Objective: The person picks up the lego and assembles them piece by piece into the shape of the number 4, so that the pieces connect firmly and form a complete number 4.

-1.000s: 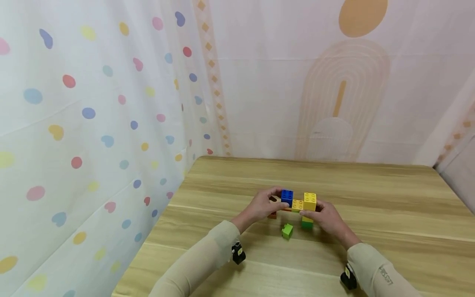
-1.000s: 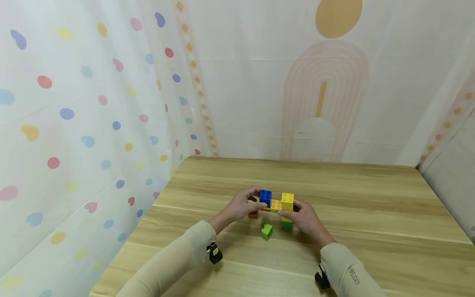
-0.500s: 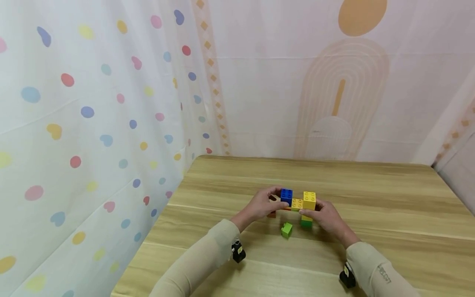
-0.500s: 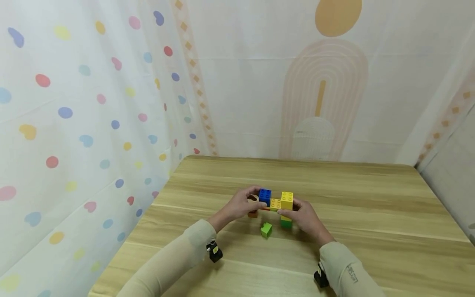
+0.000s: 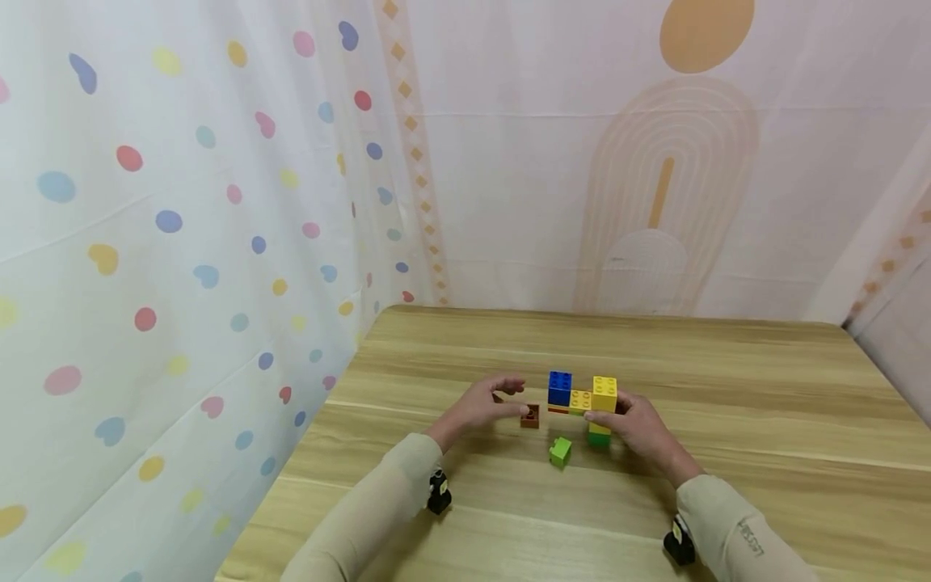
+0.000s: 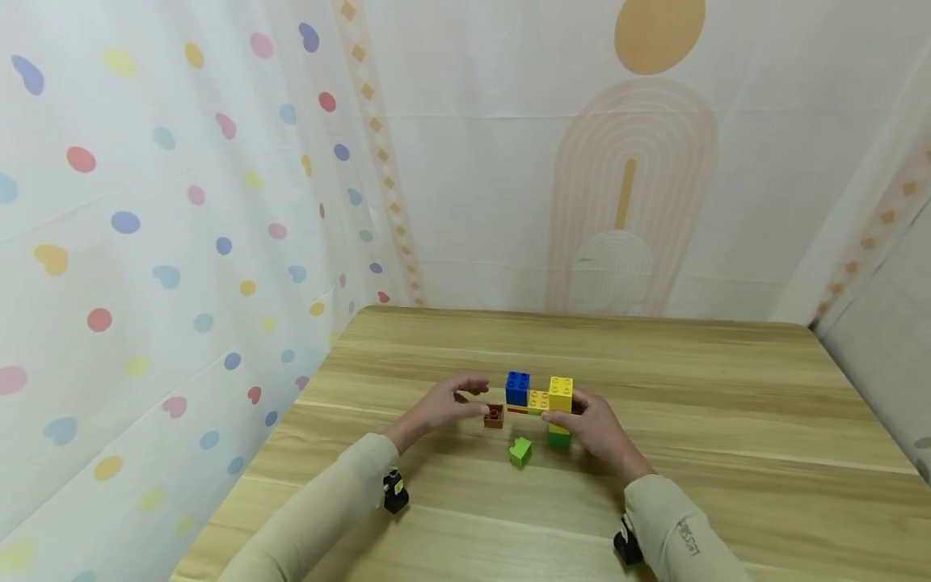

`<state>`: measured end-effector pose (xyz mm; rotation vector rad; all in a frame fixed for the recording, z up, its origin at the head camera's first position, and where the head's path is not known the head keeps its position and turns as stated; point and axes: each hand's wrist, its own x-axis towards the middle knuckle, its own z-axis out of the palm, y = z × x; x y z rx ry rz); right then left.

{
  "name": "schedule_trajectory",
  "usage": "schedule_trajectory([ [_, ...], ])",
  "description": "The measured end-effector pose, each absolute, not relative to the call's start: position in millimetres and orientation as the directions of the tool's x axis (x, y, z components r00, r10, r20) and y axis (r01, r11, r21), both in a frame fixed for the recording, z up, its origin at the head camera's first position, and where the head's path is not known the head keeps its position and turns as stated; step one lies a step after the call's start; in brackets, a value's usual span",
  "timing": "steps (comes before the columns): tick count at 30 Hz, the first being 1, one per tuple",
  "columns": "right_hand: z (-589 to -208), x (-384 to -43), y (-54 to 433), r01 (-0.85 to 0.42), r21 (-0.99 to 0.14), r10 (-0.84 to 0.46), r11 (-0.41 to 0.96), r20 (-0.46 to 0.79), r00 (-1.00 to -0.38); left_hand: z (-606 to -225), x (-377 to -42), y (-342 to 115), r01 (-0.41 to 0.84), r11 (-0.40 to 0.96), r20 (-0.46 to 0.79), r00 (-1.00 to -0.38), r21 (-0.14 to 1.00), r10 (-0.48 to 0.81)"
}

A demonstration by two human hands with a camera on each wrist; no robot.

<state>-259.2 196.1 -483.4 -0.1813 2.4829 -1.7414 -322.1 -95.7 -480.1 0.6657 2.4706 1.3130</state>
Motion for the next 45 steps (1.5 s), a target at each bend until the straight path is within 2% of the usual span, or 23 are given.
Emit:
schedule_trajectory([
  [9, -484, -258, 197, -0.021, -0.937, -0.138, 0.35, -0.029, -0.99, -498, -330, -105, 0.264, 0.548, -0.087, -0.842, 0.794, 0.533],
  [16, -483, -256, 198, -0.017, -0.932, -0.139, 0.363, -0.037, -0.99, -502, -331, -97, 0.345, 0.587, -0.062, -0.825, 0.732, 0.562],
  [21, -484, -255, 198, -0.02, -0.929, -0.139, 0.37, -0.034, -0.99, -503, -330, -94, 0.379, 0.568, -0.022, -0.818, 0.731, 0.574],
  [29, -486, -256, 196, -0.021, -0.936, -0.14, 0.351, -0.03, -0.99, -500, -329, -101, 0.212, 0.508, -0.065, -0.878, 0.835, 0.473],
  [34, -484, -255, 196, -0.014, -0.937, -0.143, 0.35, -0.038, -0.989, -495, -332, -105, 0.191, 0.505, -0.07, -0.889, 0.841, 0.453],
  [41, -484, -256, 195, -0.008, -0.939, -0.14, 0.343, -0.042, -0.989, -493, -333, -105, 0.279, 0.545, -0.028, -0.872, 0.79, 0.488],
  [45, -483, -257, 195, -0.01, -0.94, -0.139, 0.342, -0.04, -0.99, -490, -332, -101, 0.428, 0.626, 0.004, -0.827, 0.652, 0.562],
])
